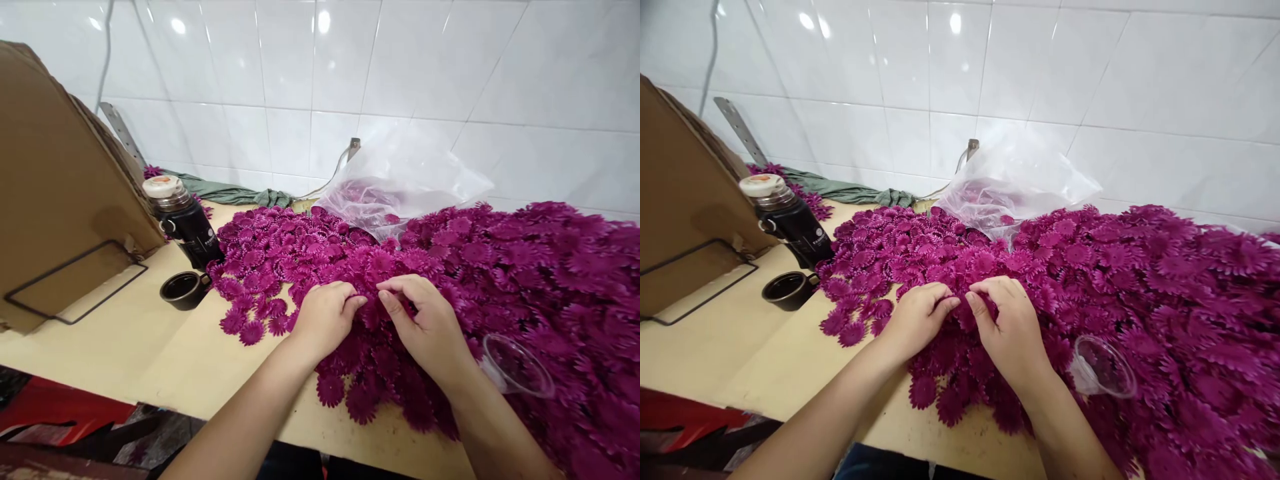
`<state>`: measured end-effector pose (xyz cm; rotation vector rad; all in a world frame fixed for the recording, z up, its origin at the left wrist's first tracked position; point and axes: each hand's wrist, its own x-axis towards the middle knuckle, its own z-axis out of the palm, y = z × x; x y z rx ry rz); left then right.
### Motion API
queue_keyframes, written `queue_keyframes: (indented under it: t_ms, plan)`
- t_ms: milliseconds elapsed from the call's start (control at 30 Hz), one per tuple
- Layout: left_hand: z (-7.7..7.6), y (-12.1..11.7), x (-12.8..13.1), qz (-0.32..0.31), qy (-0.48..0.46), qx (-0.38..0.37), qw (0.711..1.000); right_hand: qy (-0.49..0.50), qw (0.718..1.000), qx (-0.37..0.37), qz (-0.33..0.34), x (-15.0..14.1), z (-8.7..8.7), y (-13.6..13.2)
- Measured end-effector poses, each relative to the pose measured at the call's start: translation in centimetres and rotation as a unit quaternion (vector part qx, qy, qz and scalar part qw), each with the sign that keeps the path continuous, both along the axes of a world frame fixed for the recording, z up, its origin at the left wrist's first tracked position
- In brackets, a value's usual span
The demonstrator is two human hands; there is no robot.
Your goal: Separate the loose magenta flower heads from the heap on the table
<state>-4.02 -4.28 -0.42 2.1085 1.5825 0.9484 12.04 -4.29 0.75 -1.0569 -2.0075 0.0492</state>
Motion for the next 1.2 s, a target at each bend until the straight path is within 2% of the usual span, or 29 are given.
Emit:
queue_keyframes:
  t_ms: [133,300,467,567,700,800,867,967,1067,1200]
  plan:
    - [0.5,0.8,0.9,-0.028,-0.094,-0.016,0.995,0.028,0.997,-0.073,0.029,-0.3,-0.3,-0.2]
    - [0.7,1.2,1.5,-0.058,-0.252,-0.070,0.963,0.086,0.988,-0.126,0.037,-0.7,-0.1,-0.1]
    - [0.6,1.3,1.9,-0.081,-0.329,-0.095,0.936,0.159,0.962,-0.202,0.089,-0.7,0.6,0.3]
    - [0.4,1.1,2.3,-0.067,-0.304,-0.076,0.947,0.183,0.955,-0.218,0.079,-0.6,0.7,0.3]
    - [0.2,0.7,2.5,-0.012,-0.143,0.036,0.989,0.152,0.962,-0.221,0.051,-0.9,1.0,0.1]
    - [0.5,0.8,1.9,0.037,-0.055,0.113,0.991,0.144,0.967,-0.207,0.019,-0.9,1.2,-0.1]
    - [0.8,1.2,0.9,0.096,-0.054,0.120,0.987,0.147,0.970,-0.190,-0.012,-0.3,1.5,0.0]
    - [1.5,2.0,-0.9,0.175,-0.118,0.098,0.972,0.172,0.969,-0.152,-0.087,1.4,2.0,1.3]
    - [1.8,2.2,-1.4,0.127,-0.181,0.088,0.971,0.228,0.956,-0.099,-0.158,3.3,2.6,4.1]
    - [1.8,2.6,-0.6,0.055,-0.169,0.080,0.981,0.244,0.949,-0.075,-0.184,4.2,3.0,7.1]
